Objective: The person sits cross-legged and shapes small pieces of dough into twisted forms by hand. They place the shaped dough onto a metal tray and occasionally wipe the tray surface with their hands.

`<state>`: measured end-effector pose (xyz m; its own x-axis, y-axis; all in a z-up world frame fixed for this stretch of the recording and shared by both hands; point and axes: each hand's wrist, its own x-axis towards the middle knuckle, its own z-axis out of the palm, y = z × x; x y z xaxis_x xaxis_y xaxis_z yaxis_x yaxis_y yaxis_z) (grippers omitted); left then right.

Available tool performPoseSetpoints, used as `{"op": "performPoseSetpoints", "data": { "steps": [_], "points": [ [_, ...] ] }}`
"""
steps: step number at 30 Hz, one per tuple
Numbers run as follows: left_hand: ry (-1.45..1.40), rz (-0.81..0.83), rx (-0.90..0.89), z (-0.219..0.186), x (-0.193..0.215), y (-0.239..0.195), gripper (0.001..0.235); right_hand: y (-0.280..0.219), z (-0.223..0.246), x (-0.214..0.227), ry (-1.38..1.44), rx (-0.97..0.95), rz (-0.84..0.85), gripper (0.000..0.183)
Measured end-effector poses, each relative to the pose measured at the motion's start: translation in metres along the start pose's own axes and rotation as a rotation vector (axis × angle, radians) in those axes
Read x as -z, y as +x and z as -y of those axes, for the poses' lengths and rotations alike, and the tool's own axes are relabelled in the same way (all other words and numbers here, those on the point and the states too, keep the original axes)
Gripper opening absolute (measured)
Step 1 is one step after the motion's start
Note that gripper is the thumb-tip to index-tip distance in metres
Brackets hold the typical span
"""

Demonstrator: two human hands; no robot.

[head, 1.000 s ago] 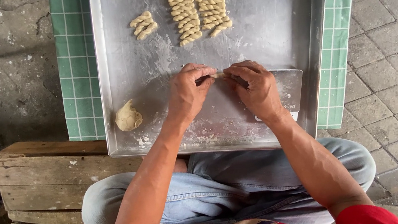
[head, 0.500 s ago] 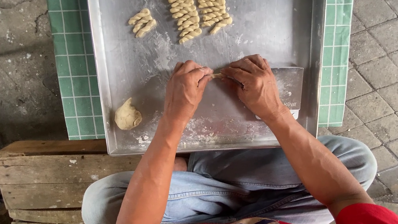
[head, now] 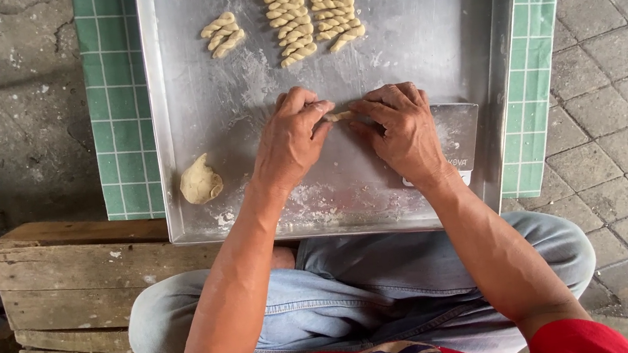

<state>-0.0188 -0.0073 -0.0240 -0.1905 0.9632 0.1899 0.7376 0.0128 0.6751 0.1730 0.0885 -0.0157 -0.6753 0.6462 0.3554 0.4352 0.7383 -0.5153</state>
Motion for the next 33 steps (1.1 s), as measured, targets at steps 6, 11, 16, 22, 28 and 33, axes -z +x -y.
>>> {"op": "performPoseSetpoints", "data": {
  "steps": [6,11,16,22,28,33],
  "points": [
    [0.09,0.001,-0.065,0.002,-0.015,-0.004,0.012,-0.003,-0.008,-0.006,0.01,-0.022,0.001,0.01],
    [0.104,-0.018,-0.074,0.002,-0.014,-0.004,0.009,0.003,0.004,0.004,0.022,-0.042,0.004,0.008],
    [0.095,-0.013,-0.067,0.006,-0.015,-0.004,0.008,0.003,0.007,0.004,-0.017,-0.03,-0.015,0.005],
    [0.132,-0.063,0.111,0.039,0.018,0.001,0.009,0.003,0.001,0.001,0.075,-0.075,-0.051,0.021],
    [0.215,-0.397,0.228,0.065,0.042,0.016,0.012,0.006,0.006,0.005,0.128,-0.033,-0.06,0.017],
    [0.253,-0.551,0.097,0.079,0.04,0.03,0.011,0.005,0.003,0.005,0.16,-0.04,-0.055,0.015]
  ]
}}
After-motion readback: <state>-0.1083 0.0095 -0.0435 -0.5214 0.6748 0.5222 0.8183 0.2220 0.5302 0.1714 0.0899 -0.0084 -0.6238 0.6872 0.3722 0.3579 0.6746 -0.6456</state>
